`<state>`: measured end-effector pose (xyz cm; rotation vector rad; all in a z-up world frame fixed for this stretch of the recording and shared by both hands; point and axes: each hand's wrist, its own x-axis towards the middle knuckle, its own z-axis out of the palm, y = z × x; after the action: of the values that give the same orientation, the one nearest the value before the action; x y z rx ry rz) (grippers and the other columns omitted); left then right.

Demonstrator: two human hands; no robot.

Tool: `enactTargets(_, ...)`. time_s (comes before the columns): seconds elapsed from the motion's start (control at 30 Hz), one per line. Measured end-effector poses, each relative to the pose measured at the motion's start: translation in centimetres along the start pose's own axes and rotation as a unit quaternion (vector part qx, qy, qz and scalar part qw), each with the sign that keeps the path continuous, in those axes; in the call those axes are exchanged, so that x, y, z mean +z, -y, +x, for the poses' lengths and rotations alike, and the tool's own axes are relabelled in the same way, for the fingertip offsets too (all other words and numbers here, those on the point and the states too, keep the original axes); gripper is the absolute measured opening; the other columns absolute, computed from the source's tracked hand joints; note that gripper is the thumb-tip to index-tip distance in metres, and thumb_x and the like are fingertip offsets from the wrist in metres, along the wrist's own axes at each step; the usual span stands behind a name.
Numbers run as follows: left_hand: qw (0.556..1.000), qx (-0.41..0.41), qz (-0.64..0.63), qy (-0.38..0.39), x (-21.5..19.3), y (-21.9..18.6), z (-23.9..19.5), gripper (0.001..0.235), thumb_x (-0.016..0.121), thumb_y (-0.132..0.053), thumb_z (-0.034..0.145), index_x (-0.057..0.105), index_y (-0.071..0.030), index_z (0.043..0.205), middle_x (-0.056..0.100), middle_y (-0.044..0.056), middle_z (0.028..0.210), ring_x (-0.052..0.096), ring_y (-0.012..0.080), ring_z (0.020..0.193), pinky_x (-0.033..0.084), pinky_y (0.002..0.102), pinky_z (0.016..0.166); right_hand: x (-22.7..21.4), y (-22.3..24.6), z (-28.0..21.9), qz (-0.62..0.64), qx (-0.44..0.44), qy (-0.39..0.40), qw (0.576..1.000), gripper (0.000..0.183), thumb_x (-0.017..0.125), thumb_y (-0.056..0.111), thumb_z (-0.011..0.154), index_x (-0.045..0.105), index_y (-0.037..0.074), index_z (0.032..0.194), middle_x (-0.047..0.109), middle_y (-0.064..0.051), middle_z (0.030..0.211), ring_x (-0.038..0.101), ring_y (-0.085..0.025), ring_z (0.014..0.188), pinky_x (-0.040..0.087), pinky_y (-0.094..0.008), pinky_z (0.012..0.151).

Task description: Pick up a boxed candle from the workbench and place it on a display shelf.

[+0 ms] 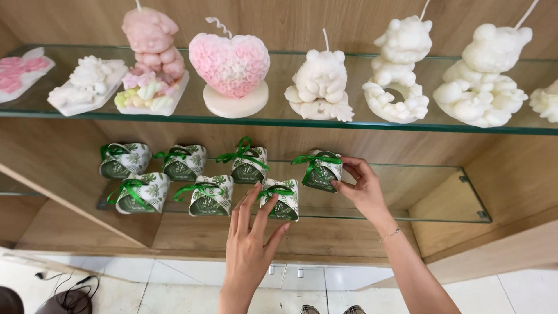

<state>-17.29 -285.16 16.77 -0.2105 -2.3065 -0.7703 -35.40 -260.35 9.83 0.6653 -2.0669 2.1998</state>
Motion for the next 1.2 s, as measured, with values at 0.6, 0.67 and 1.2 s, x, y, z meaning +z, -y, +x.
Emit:
enactTargets(0.6,0.991,-0.052,-0.078,0.090,0.6,1.5,-0.8,0.057,0.072,-0.017,0.089,0.055,-0.013,0.143,0.042,0.011,0.156,0.055,0.0372,0.126,0.057,0.046,0.090,2.5,1.8,0.1,-0.081,-0.002,0.021,0.997,0.057,0.070,-0.011,0.086,0.054,0.003,0.138,0.050,-0.009,0.149,0.049,-0.024,0.142,0.059,-0.036,0.102)
enactTargets(0.67,0.988,-0.073,-0.081,0.109,0.8,1.5,-0.8,0.056,0.072,-0.017,0.089,0.055,-0.014,0.143,0.041,0.010,0.156,0.055,0.0369,0.126,0.057,0.046,0.088,2.5,1.6,0.2,-0.082,0.003,0.024,0.996,0.055,0.070,-0.011,0.086,0.054,0.003,0.137,0.052,-0.008,0.149,0.050,-0.024,0.141,0.059,-0.036,0.102)
enactTargets(1.2,0.995,-0.040,-0.077,0.053,1.2,0.9,-1.2,0.062,0.071,-0.015,0.090,0.048,-0.015,0.147,0.033,0.019,0.160,0.048,0.0444,0.135,0.054,0.050,0.096,2.6,2.6,-2.0,-0.071,0.016,-0.024,0.997,0.060,0.071,-0.010,0.083,0.049,0.004,0.137,0.052,-0.010,0.142,0.051,-0.021,0.137,0.051,-0.036,0.105)
